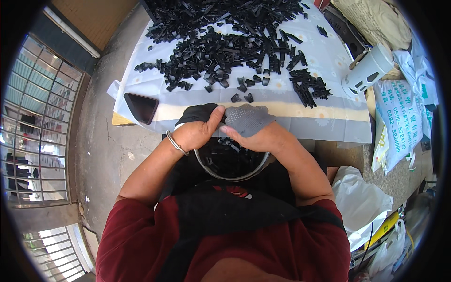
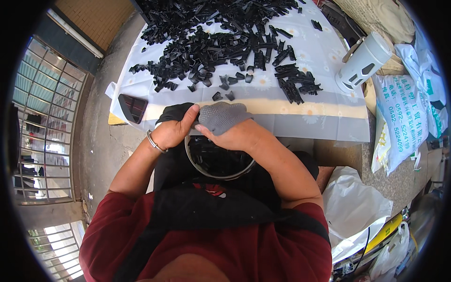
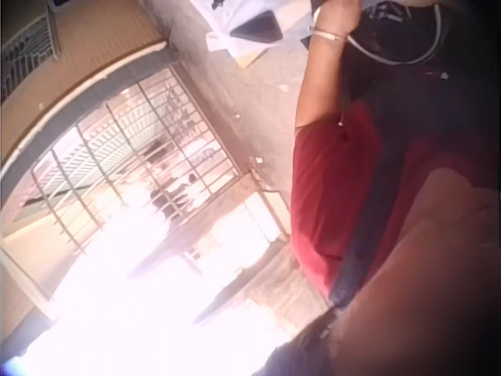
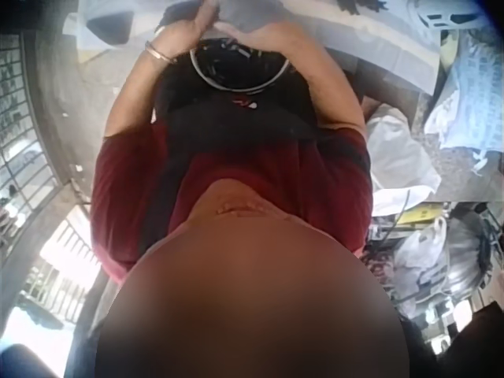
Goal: Sorting small black parts on a table and then placing them into a bag within a bucket.
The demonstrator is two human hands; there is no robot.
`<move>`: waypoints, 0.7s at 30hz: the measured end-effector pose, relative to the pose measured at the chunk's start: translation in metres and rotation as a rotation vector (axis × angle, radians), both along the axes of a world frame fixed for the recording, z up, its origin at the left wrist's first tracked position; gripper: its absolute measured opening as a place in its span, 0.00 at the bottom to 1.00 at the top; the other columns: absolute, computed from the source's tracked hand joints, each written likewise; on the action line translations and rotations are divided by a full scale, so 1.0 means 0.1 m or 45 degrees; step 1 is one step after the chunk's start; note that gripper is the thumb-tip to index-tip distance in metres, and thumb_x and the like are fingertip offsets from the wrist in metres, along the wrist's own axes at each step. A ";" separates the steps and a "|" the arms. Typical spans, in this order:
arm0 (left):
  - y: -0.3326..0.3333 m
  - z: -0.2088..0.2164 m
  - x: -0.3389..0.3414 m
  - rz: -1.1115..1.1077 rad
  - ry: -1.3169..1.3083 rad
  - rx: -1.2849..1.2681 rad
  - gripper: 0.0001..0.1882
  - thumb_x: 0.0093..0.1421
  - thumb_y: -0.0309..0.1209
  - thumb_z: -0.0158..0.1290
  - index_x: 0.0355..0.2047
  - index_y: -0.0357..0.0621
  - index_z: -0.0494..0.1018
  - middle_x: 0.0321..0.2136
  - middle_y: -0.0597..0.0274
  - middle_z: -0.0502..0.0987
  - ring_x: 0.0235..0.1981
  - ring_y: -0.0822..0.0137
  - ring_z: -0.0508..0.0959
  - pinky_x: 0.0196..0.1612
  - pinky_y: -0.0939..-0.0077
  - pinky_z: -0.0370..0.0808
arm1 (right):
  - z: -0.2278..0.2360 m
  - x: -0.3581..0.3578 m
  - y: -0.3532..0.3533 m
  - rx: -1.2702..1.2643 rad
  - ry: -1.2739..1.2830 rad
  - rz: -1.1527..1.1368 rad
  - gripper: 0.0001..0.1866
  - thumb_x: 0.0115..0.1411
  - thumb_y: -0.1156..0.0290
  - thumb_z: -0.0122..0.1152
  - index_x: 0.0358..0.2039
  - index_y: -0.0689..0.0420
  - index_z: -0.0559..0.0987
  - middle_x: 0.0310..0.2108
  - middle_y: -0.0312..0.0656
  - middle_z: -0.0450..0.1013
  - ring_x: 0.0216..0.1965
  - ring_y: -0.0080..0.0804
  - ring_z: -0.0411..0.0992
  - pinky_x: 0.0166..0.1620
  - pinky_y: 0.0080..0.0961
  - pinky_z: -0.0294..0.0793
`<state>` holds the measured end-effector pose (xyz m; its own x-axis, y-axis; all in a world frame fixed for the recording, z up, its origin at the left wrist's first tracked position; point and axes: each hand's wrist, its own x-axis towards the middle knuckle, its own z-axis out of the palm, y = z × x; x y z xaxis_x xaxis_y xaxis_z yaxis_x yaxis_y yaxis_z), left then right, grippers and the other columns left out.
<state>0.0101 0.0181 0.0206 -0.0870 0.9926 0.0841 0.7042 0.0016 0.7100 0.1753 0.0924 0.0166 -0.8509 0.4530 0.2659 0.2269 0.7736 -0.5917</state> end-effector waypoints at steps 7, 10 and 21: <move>0.17 -0.03 -0.25 0.315 0.629 0.182 0.19 0.54 0.47 0.47 0.34 0.43 0.73 0.31 0.51 0.75 0.33 0.52 0.74 0.37 0.65 0.71 | -0.07 0.11 0.63 0.348 -0.076 -0.525 0.19 0.56 0.54 0.49 0.37 0.56 0.74 0.28 0.46 0.71 0.32 0.46 0.70 0.35 0.38 0.69; 0.41 -0.16 -0.19 0.310 0.733 0.232 0.13 0.52 0.37 0.48 0.35 0.45 0.71 0.31 0.53 0.73 0.33 0.55 0.74 0.35 0.64 0.71 | -0.19 0.12 0.82 0.658 -0.084 -0.681 0.12 0.52 0.63 0.55 0.34 0.55 0.75 0.26 0.45 0.70 0.30 0.43 0.70 0.33 0.38 0.69; 0.44 -0.44 -0.29 0.218 0.758 0.417 0.11 0.52 0.32 0.46 0.34 0.44 0.73 0.31 0.52 0.74 0.33 0.54 0.74 0.38 0.65 0.71 | -0.24 0.29 0.77 0.628 0.109 -0.451 0.11 0.51 0.63 0.56 0.31 0.56 0.77 0.31 0.45 0.72 0.33 0.43 0.70 0.38 0.35 0.70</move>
